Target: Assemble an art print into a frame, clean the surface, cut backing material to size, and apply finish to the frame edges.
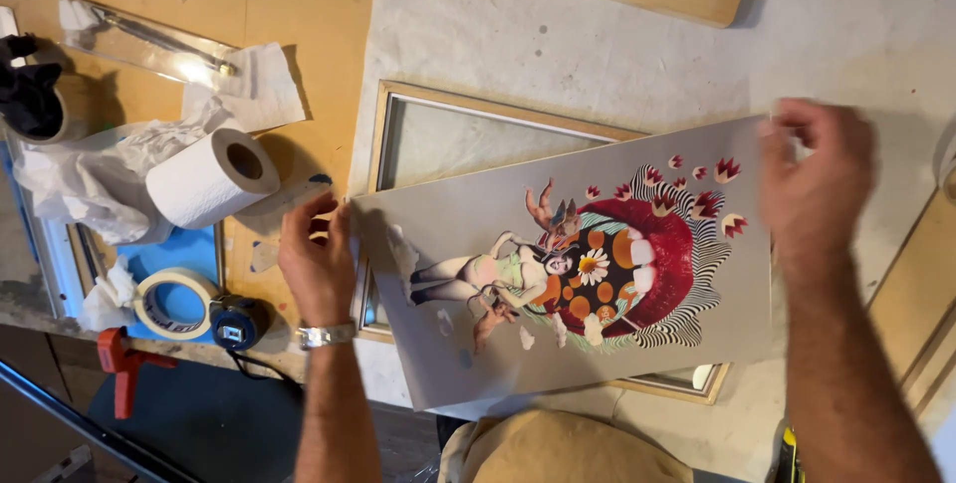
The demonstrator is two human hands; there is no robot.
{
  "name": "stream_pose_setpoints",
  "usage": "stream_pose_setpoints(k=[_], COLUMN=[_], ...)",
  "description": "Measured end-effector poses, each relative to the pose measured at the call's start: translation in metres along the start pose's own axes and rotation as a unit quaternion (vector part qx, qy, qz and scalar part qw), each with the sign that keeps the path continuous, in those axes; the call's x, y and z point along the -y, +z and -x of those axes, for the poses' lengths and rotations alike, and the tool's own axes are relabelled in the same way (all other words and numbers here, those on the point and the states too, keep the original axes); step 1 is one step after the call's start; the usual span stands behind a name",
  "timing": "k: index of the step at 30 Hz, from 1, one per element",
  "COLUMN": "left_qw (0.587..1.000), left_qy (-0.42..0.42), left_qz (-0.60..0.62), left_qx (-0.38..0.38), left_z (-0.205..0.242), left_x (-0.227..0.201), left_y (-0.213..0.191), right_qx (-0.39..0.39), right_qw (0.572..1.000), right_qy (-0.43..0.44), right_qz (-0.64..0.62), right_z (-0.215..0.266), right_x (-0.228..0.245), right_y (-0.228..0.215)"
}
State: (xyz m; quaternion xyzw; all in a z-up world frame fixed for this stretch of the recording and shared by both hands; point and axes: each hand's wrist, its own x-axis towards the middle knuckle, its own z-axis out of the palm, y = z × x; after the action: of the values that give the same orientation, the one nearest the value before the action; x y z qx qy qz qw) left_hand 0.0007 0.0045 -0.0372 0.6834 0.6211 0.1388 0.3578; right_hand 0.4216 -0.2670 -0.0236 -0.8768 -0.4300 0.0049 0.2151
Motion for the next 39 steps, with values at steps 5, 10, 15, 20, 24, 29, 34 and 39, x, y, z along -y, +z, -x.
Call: stream_pose_setpoints(k=[5, 10, 15, 20, 24, 29, 34, 39], left_qw=[0.949, 0.917, 0.927, 0.937, 0.935, 0.934, 0.937, 0.938], left_qy=[0.273, 0.338, 0.313, 0.292, 0.299, 0.298, 0.292, 0.288], left_qz=[-0.139, -0.202, -0.197, -0.185, -0.183, -0.190, -0.190, -0.189], left_qx=[-0.077, -0.071, -0.064, -0.045, -0.050, -0.050, -0.035, -0.032], left_z=[0.039, 0.066, 0.067, 0.065, 0.064, 0.064, 0.065, 0.066], left_x=[0.002, -0.019, -0.013, -0.012, -0.013, -0.011, -0.021, -0.025], left_y=[0.037, 0.047, 0.050, 0.050, 0.048, 0.049, 0.045, 0.045], right_qx=[-0.001, 0.149, 0.183, 0.183, 0.146, 0.099, 0.084, 0.049], right_qw=[0.986, 0.948, 0.945, 0.953, 0.970, 0.983, 0.993, 0.992], right_qy=[-0.102, -0.260, -0.263, -0.240, -0.194, -0.151, -0.049, -0.083], right_qz=[-0.132, -0.107, -0.065, -0.029, -0.007, 0.026, 0.073, 0.081], right_z=[0.052, 0.065, 0.074, 0.068, 0.057, 0.050, 0.038, 0.039], right_x=[0.133, 0.231, 0.212, 0.173, 0.131, 0.054, 0.018, 0.007], right_y=[0.062, 0.076, 0.107, 0.094, 0.063, 0.041, 0.009, 0.009])
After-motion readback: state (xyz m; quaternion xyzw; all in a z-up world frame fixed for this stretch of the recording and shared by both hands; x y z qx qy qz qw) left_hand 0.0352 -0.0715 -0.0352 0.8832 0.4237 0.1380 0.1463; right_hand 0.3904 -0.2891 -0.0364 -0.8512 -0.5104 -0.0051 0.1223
